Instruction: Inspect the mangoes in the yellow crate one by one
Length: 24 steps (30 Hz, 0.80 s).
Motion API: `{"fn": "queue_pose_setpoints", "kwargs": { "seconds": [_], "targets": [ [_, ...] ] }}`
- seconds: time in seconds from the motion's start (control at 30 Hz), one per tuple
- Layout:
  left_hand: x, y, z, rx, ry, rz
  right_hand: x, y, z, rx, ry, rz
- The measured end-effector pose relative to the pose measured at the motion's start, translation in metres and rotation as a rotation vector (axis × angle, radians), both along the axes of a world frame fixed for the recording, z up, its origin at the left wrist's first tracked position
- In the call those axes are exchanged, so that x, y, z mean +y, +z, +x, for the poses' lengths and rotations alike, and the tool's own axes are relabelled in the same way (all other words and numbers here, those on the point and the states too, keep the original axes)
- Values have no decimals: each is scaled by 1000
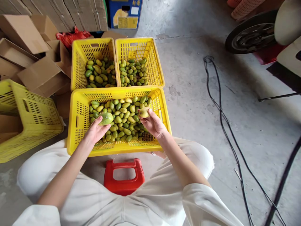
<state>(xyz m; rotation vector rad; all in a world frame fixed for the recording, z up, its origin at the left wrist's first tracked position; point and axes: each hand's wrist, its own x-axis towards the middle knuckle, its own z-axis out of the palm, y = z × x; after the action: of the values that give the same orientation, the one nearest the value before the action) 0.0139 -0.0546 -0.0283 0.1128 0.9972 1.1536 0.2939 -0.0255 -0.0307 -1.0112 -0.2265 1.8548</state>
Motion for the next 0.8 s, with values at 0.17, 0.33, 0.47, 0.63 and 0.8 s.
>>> {"fn": "queue_pose_setpoints", "kwargs": {
  "seconds": [0.17, 0.33, 0.47, 0.63, 0.8],
  "targets": [
    [-2, 2, 4, -59, 3, 67, 4, 1, 2, 50, -52, -73],
    [-2, 6, 7, -56, 17, 53, 8, -2, 5, 92, -10, -128],
    [-3, 9, 6, -26, -104, 66, 5, -6, 4, 26, 4, -91],
    [-4, 6, 7, 31, -212, 63, 5, -2, 3, 36, 3, -69],
    [-2, 13, 8, 9, -256, 21, 6, 2, 3, 69, -9, -72]
  ]
}}
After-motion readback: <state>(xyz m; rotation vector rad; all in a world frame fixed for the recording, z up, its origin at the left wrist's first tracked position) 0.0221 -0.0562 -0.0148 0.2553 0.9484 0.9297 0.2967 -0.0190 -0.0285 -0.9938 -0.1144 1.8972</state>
